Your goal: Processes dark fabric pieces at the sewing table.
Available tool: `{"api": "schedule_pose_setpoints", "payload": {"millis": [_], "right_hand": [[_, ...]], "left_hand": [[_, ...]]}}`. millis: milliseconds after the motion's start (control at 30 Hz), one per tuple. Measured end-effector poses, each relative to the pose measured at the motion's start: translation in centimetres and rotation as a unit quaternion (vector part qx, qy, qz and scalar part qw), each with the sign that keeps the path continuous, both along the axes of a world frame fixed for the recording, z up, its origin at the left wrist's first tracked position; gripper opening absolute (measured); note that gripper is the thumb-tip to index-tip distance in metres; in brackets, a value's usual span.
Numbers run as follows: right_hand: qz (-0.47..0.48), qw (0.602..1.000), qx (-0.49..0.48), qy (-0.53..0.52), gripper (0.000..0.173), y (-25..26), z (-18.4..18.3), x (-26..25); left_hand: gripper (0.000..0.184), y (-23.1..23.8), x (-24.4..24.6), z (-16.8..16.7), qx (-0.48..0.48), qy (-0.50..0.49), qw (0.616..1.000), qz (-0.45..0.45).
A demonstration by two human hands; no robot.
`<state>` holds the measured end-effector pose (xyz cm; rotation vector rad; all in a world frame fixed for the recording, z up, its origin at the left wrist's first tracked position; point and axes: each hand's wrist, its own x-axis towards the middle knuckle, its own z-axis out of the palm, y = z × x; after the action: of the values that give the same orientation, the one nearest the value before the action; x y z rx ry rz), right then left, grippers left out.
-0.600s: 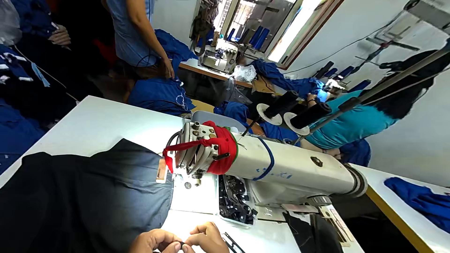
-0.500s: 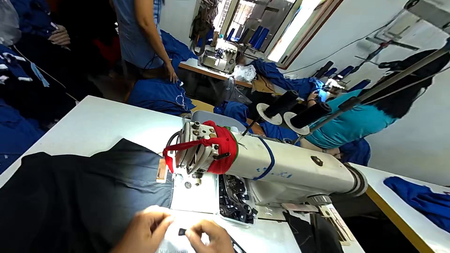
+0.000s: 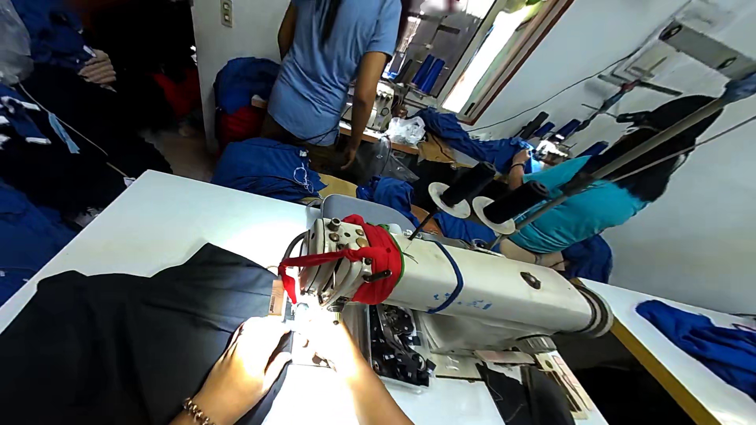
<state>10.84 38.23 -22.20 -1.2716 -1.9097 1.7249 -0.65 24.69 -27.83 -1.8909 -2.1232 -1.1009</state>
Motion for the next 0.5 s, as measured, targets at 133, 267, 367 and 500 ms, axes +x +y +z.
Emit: {"api": "schedule_pose_setpoints", "payload": {"millis": [133, 267, 367, 500], "right_hand": [[0.016, 0.999, 0.034, -0.029, 0.019, -0.1, 0.0, -0.3], [0.008, 0.999, 0.024, -0.033, 0.02, -0.4, 0.2, -0.4], [0.004, 0.994, 0.076, -0.076, 0.029, -0.6, 0.0, -0.4], [0.002, 0.939, 0.275, -0.204, 0.038, -3.2, 0.0, 0.6]], "left_hand": [[0.046, 0.1, 0.1, 0.0, -0.021, 0.017, 1.0, -0.006], [0.048, -0.1, 0.3, 0.1, -0.067, 0.033, 0.997, 0.004], [0.046, -0.1, 0.0, 0.5, -0.074, 0.045, 0.996, -0.013], [0.044, -0.2, -0.6, 1.9, -0.132, 0.051, 0.989, -0.045]]}}
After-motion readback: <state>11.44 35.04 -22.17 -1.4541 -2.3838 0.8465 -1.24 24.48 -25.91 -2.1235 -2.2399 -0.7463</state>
